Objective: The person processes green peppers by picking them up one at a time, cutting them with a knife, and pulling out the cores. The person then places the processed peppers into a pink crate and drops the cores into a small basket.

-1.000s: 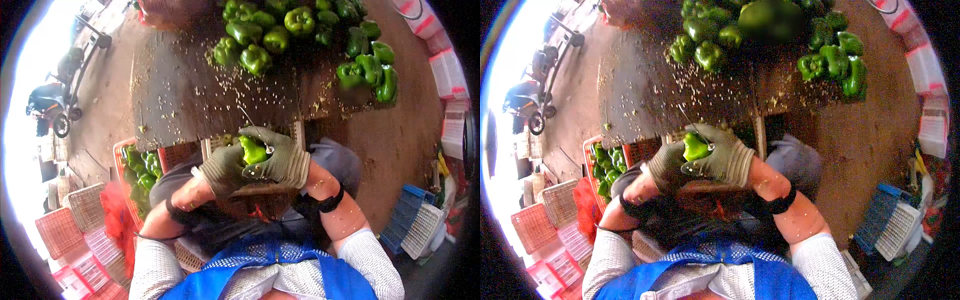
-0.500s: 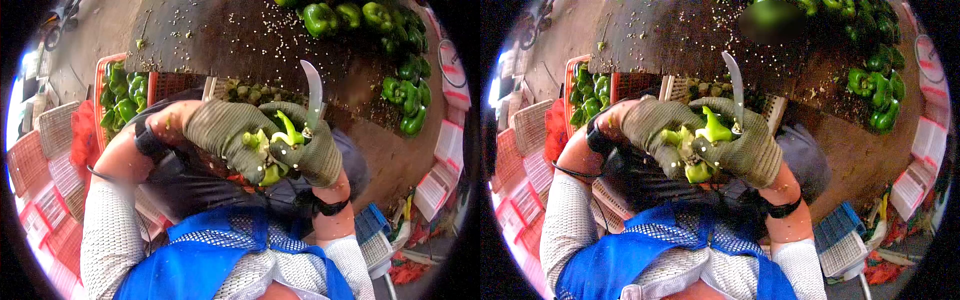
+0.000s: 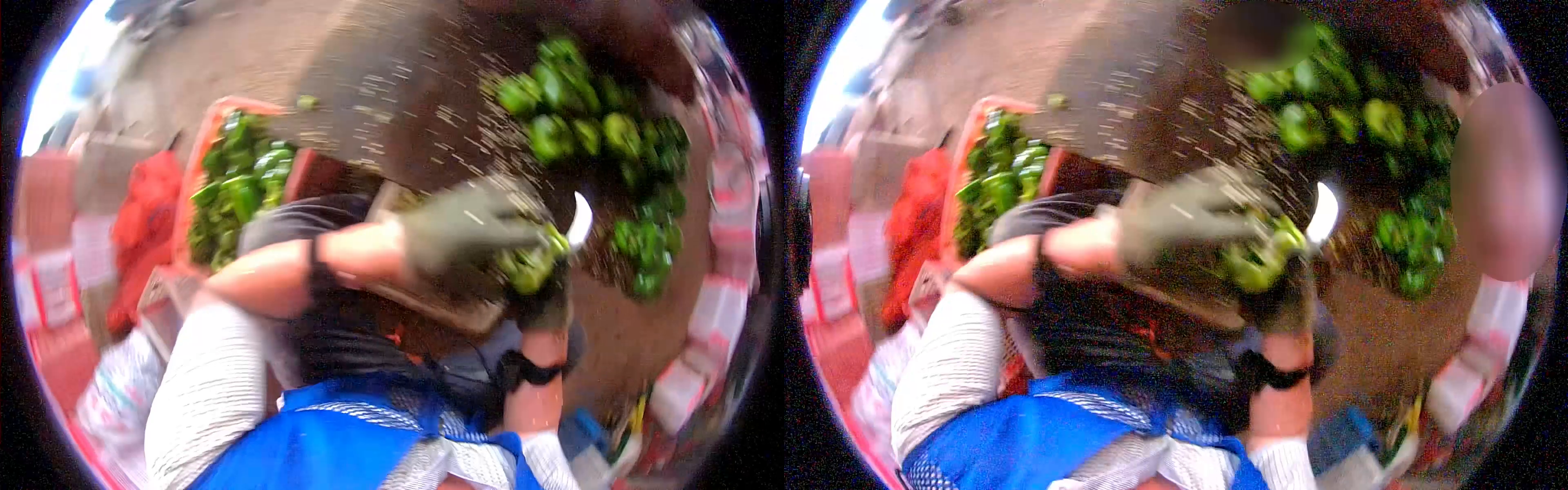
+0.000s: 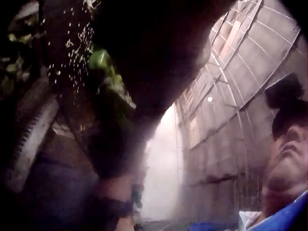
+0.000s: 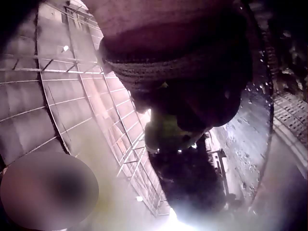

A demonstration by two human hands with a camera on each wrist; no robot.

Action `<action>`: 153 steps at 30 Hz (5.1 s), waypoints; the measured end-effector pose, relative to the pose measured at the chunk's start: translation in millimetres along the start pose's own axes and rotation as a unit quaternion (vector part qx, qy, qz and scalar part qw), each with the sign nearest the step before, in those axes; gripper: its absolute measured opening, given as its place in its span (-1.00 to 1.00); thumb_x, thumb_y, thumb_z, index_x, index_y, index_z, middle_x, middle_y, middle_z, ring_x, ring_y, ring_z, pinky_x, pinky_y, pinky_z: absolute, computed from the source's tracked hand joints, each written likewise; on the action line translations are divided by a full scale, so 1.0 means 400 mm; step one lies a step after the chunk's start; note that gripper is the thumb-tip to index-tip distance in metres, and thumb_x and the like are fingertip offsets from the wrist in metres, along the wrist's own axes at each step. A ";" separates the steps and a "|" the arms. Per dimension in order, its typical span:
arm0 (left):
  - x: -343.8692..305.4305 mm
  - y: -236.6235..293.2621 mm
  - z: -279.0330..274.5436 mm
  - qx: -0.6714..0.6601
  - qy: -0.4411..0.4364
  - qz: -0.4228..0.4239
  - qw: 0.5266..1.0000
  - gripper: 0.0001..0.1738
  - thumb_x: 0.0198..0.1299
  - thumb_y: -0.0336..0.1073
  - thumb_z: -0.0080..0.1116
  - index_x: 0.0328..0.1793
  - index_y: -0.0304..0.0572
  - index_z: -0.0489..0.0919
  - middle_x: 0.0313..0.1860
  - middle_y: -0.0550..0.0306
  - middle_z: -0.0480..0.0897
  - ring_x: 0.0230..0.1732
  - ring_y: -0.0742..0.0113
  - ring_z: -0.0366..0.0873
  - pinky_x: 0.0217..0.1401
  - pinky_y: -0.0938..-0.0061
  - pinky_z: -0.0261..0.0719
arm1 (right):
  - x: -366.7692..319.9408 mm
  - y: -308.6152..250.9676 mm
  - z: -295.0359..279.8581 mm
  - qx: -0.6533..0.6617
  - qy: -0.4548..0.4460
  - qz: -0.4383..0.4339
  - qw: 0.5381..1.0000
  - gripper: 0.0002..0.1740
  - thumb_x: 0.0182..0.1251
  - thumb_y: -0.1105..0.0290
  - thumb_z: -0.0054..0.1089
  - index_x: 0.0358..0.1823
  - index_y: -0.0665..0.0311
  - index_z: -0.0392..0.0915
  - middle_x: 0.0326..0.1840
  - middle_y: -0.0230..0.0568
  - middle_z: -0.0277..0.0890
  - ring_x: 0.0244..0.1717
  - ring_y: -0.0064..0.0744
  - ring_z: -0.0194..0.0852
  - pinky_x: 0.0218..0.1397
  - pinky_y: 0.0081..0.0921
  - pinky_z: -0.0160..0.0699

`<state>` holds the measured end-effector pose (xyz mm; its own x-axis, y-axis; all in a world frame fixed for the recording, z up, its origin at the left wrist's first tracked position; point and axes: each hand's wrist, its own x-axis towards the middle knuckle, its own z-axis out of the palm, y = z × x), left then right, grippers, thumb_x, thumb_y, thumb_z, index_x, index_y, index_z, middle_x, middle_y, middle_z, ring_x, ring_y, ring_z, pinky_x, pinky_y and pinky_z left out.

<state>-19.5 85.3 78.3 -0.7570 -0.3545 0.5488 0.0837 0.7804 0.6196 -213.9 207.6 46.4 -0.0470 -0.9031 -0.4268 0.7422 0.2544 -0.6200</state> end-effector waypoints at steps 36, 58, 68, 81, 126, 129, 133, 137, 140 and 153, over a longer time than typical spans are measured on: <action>-0.359 -0.161 -0.567 0.224 0.073 -0.474 0.848 -0.47 0.05 -0.23 0.41 0.15 -0.25 0.58 0.11 -0.04 0.63 0.19 0.03 0.52 0.28 0.29 0.45 | 0.033 0.057 0.093 -0.168 -0.030 0.071 0.983 -0.61 0.44 0.30 0.11 0.20 0.31 0.41 -0.10 -0.21 0.67 -0.67 -0.63 0.42 -0.65 -0.65 0.38; 0.501 -0.545 0.053 0.280 -0.394 -0.026 0.875 -0.05 -0.05 -0.06 0.41 0.48 -0.10 0.23 0.41 -0.07 0.37 0.39 -0.01 0.34 0.45 0.21 0.30 | -0.056 -0.053 -0.027 -0.367 0.013 -0.096 0.925 -0.64 0.28 0.46 0.31 0.11 0.29 0.54 -0.18 -0.39 0.64 -0.22 -0.69 0.54 -0.14 -0.66 0.58; 0.338 -0.521 0.000 -0.146 -0.038 -0.344 0.927 -0.28 -0.04 -0.44 0.47 0.24 -0.01 0.32 0.17 0.10 0.52 0.09 0.27 0.52 0.01 0.37 0.65 | -0.027 -0.043 -0.026 -0.369 -0.024 -0.149 0.917 -0.68 0.29 0.48 0.28 0.05 0.37 0.56 -0.02 -0.27 0.62 -0.04 -0.56 0.56 0.03 -0.62 0.58; 0.068 0.009 0.055 -0.032 0.093 -0.106 0.990 -0.01 -0.33 0.09 0.62 0.19 -0.14 0.32 0.11 -0.14 0.47 0.10 -0.09 0.46 0.20 0.11 0.46 | -0.029 -0.038 0.062 -0.562 -0.177 -0.336 0.735 -0.61 0.25 0.29 0.34 0.11 0.14 0.58 0.07 -0.21 0.61 0.03 -0.34 0.59 0.10 -0.42 0.55; 0.022 -0.001 -0.004 -0.351 -0.066 -0.368 0.858 0.05 -0.34 -0.30 0.69 0.37 -0.18 0.34 0.14 0.19 0.58 0.17 0.43 0.48 0.30 0.40 0.45 | 0.000 0.025 0.062 -0.533 0.011 -0.231 0.814 -0.15 -0.16 0.32 0.61 0.21 0.32 0.35 0.06 -0.10 0.54 0.05 -0.31 0.54 0.13 -0.41 0.56; 0.030 -0.029 -0.027 -0.389 -0.125 -0.355 0.841 -0.08 -0.18 -0.40 0.58 0.38 -0.22 0.36 0.20 0.15 0.57 0.19 0.43 0.49 0.30 0.44 0.46 | -0.011 0.033 0.066 -0.484 0.008 -0.175 0.857 -0.21 -0.17 0.35 0.54 0.17 0.30 0.36 0.01 -0.09 0.55 0.04 -0.22 0.55 0.14 -0.35 0.56; 0.028 0.033 -0.049 -0.558 -0.013 -0.438 0.705 -0.43 0.20 -0.30 0.18 0.35 -0.29 0.42 0.29 -0.02 0.52 0.29 0.30 0.46 0.38 0.42 0.39 | -0.013 0.030 0.078 -0.506 -0.015 -0.183 0.843 -0.23 -0.18 0.36 0.51 0.15 0.30 0.36 0.04 -0.07 0.53 0.06 -0.22 0.56 0.14 -0.37 0.57; 0.000 0.089 -0.087 -0.575 0.069 -0.531 0.618 -0.49 0.27 -0.29 0.07 0.33 -0.34 0.43 0.31 -0.06 0.50 0.33 0.26 0.44 0.41 0.40 0.37 | -0.023 0.034 0.063 -0.504 -0.040 -0.150 0.850 -0.13 -0.17 0.37 0.52 0.27 0.34 0.30 0.11 -0.10 0.52 0.12 -0.27 0.54 0.19 -0.41 0.54; -0.038 0.022 -0.104 -0.582 -0.045 -0.537 0.609 -0.39 0.12 -0.37 0.25 0.33 -0.36 0.43 0.30 -0.02 0.51 0.29 0.30 0.46 0.37 0.40 0.41 | -0.039 0.025 0.077 -0.447 -0.068 -0.090 0.887 0.02 -0.12 0.40 0.48 0.43 0.36 0.11 0.17 -0.08 0.49 0.16 -0.28 0.51 0.24 -0.44 0.51; -0.112 -0.109 -0.228 -0.606 0.051 -0.302 0.734 -0.22 -0.24 -0.01 0.55 0.09 -0.32 0.52 -0.13 0.10 0.61 -0.20 0.34 0.54 -0.19 0.51 0.53 | -0.080 0.030 -0.129 0.050 0.008 0.057 0.997 -0.58 0.42 0.21 0.11 0.22 0.20 0.38 0.06 -0.26 0.51 -0.02 -0.34 0.55 0.06 -0.34 0.62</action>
<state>69.6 20.1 77.8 -0.8459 -0.5326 -0.0295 0.3156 -0.5443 0.7773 -237.9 257.3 18.7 0.0320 -0.8640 -0.5024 0.8059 0.3196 -0.4983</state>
